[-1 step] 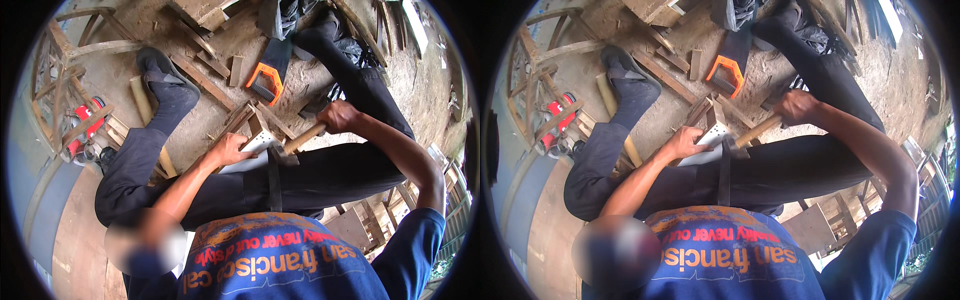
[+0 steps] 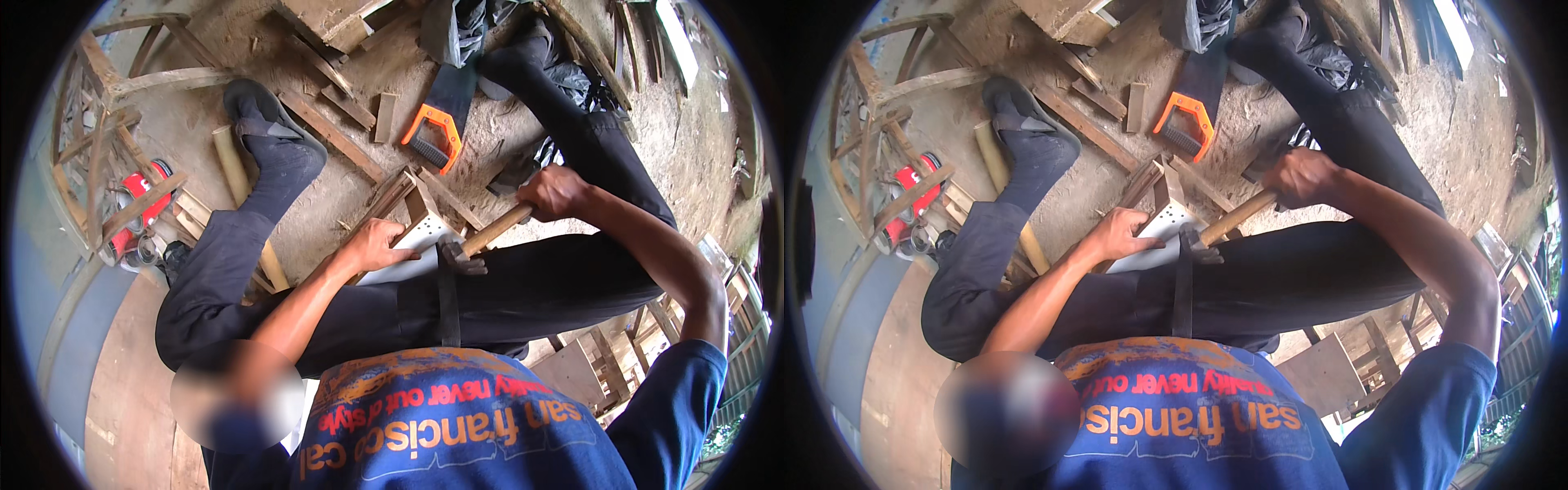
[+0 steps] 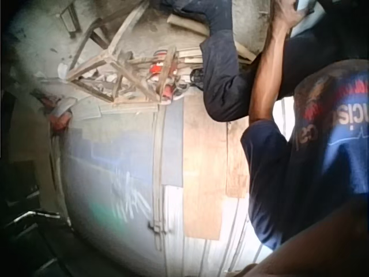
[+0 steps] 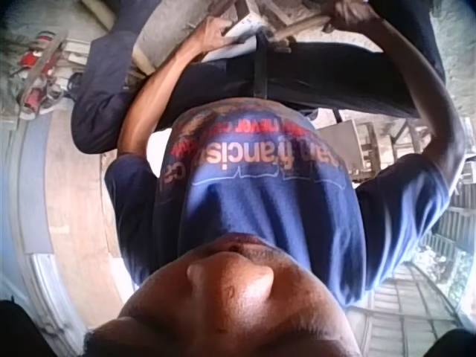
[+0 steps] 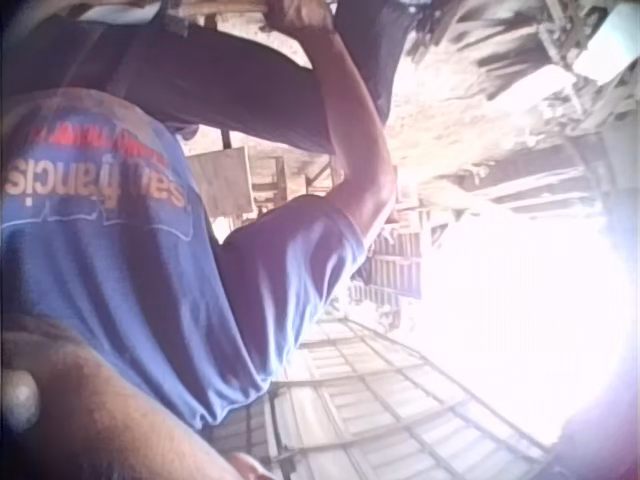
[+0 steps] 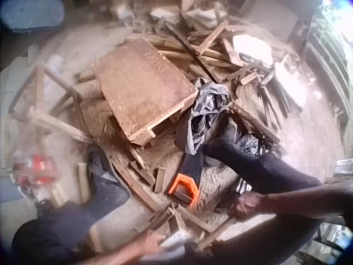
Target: The person assembles a small wooden frame by hammering nails into joints and attaching a flat panel. They use a hammer and nails to secure the pieces together, then place a white panel onto the frame and fasten it with additional nails.
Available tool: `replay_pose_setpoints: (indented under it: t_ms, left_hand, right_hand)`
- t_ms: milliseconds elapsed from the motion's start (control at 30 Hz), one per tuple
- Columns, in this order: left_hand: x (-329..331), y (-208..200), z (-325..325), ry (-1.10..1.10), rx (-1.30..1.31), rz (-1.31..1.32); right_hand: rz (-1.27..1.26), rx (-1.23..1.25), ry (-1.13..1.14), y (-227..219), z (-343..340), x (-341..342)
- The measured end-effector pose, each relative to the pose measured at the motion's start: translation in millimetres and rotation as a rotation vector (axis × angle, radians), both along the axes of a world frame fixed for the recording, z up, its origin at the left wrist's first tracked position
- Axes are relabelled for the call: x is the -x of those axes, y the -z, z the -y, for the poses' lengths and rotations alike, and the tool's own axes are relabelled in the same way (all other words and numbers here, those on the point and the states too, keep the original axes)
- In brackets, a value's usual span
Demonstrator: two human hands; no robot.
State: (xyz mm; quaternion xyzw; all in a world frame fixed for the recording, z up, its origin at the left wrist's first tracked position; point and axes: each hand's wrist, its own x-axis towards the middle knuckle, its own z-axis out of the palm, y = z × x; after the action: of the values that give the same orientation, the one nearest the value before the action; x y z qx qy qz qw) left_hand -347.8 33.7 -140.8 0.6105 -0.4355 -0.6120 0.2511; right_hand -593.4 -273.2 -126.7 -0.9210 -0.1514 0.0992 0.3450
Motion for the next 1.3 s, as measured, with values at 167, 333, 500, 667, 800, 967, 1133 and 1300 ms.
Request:
replay_pose_setpoints:
  t_ms: [167,333,500,667,800,967,1133,1300]
  left_hand:
    - [-2,-3,7,0.093,-0.094,0.035]
    - [-12,9,-10,0.197,0.173,0.255]
    - [-44,-34,16,-0.145,-0.010,0.094]
    - [-21,-61,36,-0.336,0.081,0.006]
    - [12,-43,25,-0.623,0.016,-0.382]
    - [23,-52,25,-0.681,-0.070,-0.205]
    - [12,-56,28,-0.641,-0.086,-0.115]
    - [19,-37,26,-0.666,-0.004,-0.184]
  right_hand:
    - [-0.145,0.005,0.031,0,-2,6]
    - [-0.416,0.166,0.258,-14,8,-18]
    - [-0.440,0.105,0.543,-15,23,-47]
    - [-0.348,0.095,0.761,-19,33,-63]
    - [-0.315,0.067,0.781,-20,29,-61]
    - [-0.366,0.123,0.752,-18,31,-58]
    - [-0.390,0.159,0.701,-19,29,-60]
    - [-0.412,0.082,0.671,-15,33,-58]
